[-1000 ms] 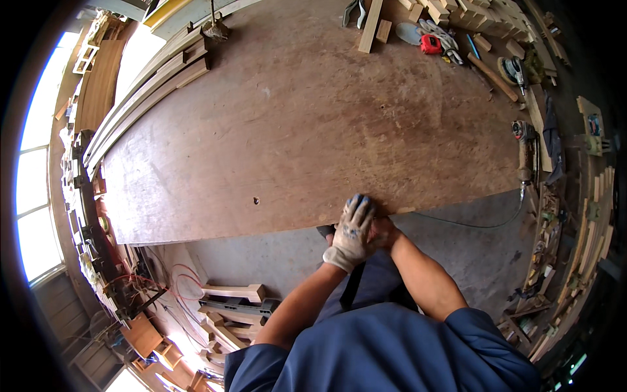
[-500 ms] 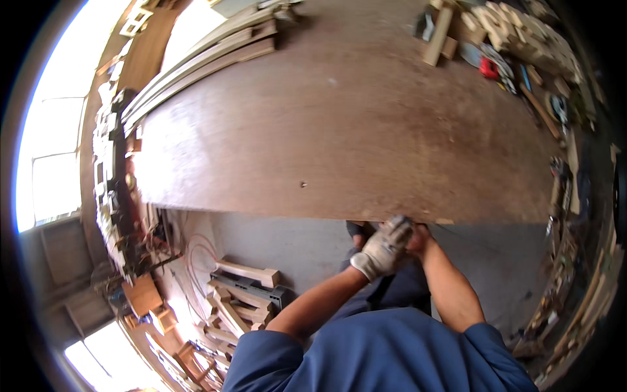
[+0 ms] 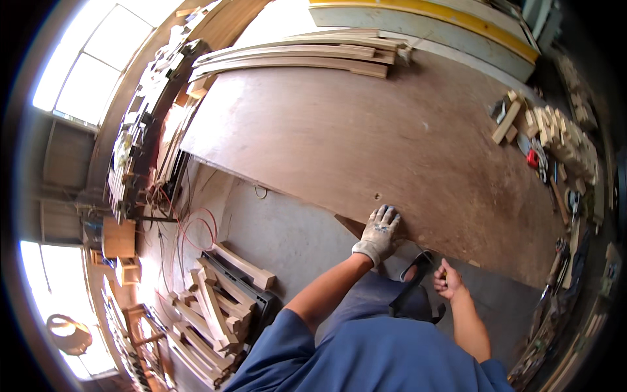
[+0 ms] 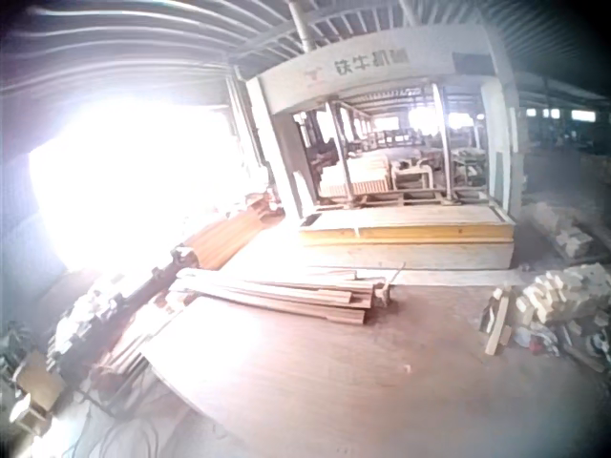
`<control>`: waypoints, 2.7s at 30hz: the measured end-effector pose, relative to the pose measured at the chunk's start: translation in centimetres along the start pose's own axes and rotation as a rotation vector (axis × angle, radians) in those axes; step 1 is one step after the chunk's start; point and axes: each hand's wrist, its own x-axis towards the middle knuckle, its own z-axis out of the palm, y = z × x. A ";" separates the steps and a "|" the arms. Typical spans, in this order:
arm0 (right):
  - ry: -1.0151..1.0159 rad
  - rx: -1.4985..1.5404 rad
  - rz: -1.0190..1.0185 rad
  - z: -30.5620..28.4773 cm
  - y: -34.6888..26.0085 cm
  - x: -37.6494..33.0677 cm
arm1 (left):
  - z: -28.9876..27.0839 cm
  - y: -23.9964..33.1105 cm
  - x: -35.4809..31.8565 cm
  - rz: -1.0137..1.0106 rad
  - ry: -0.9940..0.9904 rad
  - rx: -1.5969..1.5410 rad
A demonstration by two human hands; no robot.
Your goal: The person moves around a workshop, handling various pieces of wood and tools. They pick up a nail gun and a cloth, then use a pneumatic tool to clean a workbench surface. The person also handles a small object and adjusts their clothing.
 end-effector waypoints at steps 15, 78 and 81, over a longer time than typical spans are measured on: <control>0.344 -0.278 0.041 -2.9 6.2 -5.3 | 6.0 -10.4 -26.4 -1.023 -0.477 -0.508; 0.379 -0.930 0.074 14.5 11.0 6.7 | 13.6 -14.2 -52.4 -1.474 0.104 -0.962; 0.249 -0.941 0.092 19.9 9.4 9.8 | 15.2 -13.2 -54.2 -1.463 0.101 -0.835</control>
